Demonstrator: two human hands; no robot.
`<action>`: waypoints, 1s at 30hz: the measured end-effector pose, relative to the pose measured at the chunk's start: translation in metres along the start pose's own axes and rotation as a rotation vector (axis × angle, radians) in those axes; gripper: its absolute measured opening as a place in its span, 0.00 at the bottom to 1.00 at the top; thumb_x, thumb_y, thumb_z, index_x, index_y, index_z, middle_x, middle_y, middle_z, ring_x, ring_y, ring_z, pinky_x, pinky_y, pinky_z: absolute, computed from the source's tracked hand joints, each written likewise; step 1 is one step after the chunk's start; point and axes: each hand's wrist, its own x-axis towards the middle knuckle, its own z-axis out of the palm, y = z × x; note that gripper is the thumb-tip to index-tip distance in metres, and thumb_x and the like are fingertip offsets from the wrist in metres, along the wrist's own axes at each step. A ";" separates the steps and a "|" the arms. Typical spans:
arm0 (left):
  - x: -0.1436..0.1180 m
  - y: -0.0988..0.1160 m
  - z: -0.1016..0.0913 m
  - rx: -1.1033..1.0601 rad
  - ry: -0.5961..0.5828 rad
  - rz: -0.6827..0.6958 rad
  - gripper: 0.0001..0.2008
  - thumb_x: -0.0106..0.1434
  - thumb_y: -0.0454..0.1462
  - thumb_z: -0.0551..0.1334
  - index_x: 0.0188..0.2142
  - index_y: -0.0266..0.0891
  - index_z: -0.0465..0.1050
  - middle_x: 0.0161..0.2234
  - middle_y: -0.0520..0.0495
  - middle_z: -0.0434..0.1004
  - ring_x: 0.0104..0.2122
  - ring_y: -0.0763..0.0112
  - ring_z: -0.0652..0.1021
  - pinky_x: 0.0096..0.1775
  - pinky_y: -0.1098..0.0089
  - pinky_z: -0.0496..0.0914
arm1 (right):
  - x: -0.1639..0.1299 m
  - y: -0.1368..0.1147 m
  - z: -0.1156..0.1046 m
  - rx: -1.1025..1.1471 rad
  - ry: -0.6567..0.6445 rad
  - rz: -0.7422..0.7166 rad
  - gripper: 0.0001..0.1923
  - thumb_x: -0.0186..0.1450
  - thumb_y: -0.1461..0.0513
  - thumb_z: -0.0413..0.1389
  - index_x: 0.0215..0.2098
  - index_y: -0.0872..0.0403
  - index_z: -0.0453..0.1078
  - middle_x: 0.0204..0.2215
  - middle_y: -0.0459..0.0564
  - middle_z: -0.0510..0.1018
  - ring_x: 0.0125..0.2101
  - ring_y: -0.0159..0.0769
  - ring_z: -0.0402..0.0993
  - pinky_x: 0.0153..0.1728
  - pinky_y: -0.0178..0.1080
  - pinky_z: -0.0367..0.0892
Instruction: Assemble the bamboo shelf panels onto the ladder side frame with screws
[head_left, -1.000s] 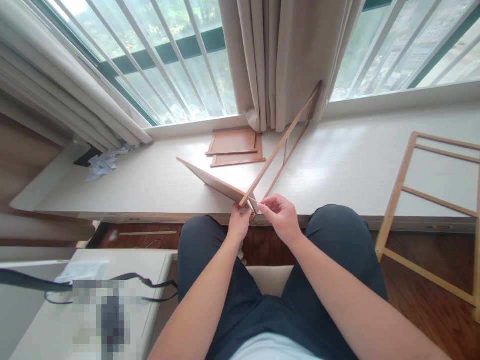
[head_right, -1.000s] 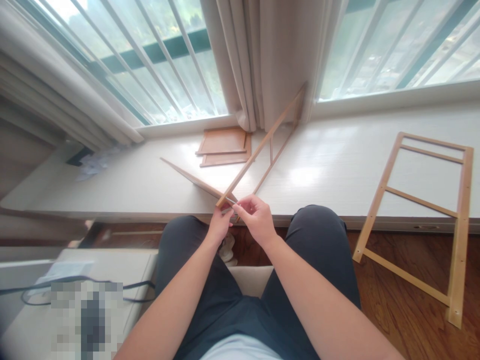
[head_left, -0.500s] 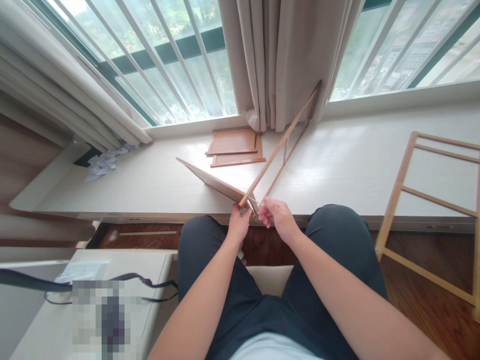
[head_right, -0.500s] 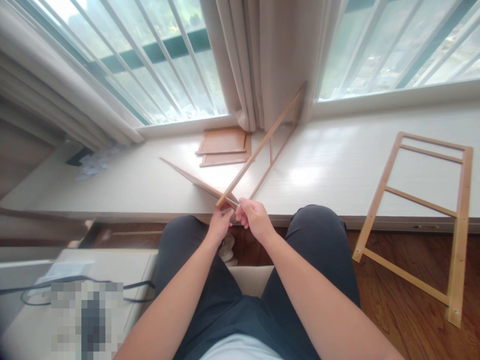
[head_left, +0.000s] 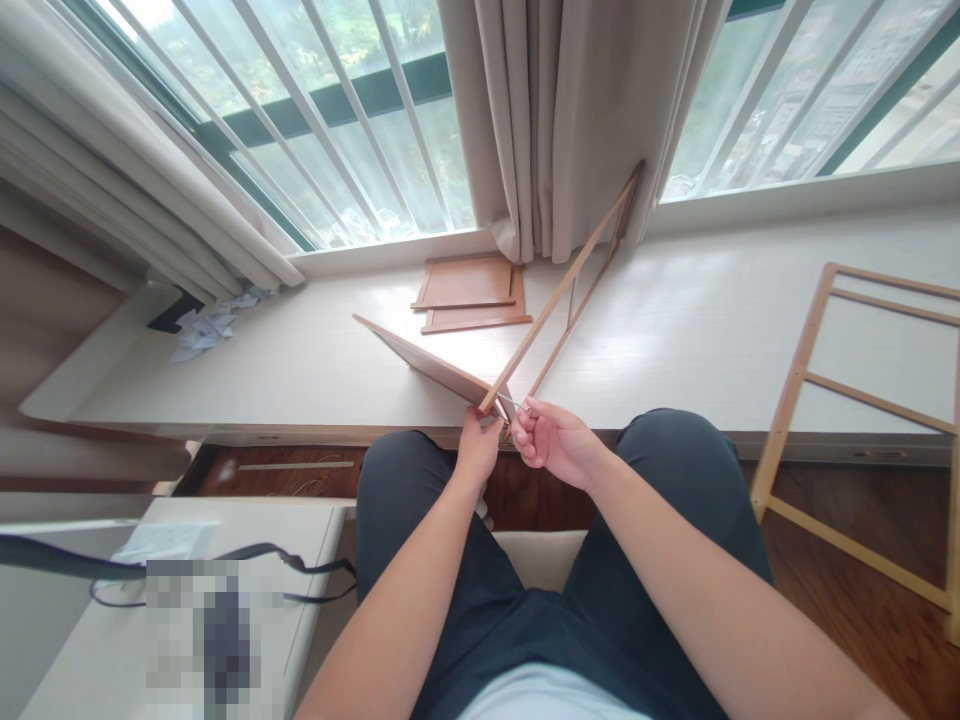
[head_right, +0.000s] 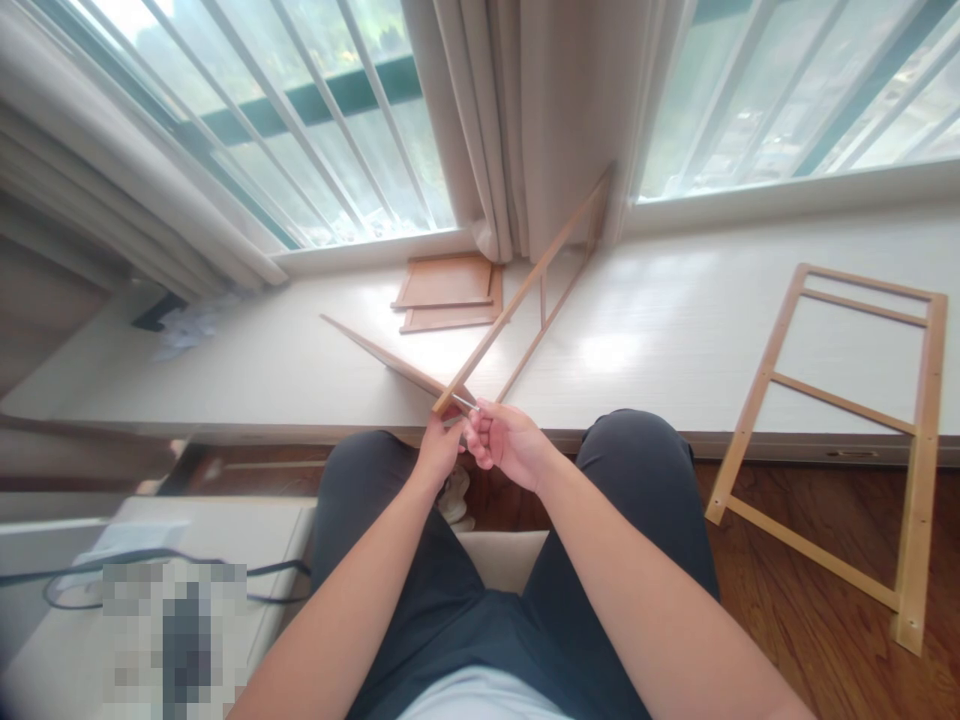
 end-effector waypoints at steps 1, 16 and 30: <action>0.000 0.000 0.000 0.001 0.004 0.003 0.18 0.62 0.41 0.65 0.50 0.39 0.68 0.48 0.41 0.78 0.41 0.62 0.80 0.38 0.67 0.72 | 0.000 0.000 0.000 0.013 -0.005 0.003 0.19 0.62 0.48 0.63 0.29 0.53 0.66 0.23 0.43 0.70 0.20 0.29 0.60 0.19 0.31 0.54; 0.001 -0.002 0.001 0.013 0.024 0.016 0.15 0.63 0.40 0.64 0.48 0.40 0.68 0.48 0.42 0.78 0.42 0.62 0.80 0.39 0.66 0.73 | -0.001 -0.002 -0.002 0.081 -0.075 0.034 0.17 0.64 0.51 0.63 0.29 0.52 0.62 0.24 0.41 0.65 0.21 0.29 0.53 0.19 0.31 0.50; -0.007 0.008 -0.003 0.069 0.063 0.219 0.07 0.65 0.39 0.62 0.42 0.39 0.71 0.38 0.47 0.78 0.36 0.67 0.79 0.41 0.66 0.73 | -0.001 -0.003 -0.003 0.210 -0.099 0.087 0.15 0.66 0.55 0.63 0.30 0.53 0.64 0.23 0.41 0.64 0.20 0.27 0.53 0.18 0.29 0.52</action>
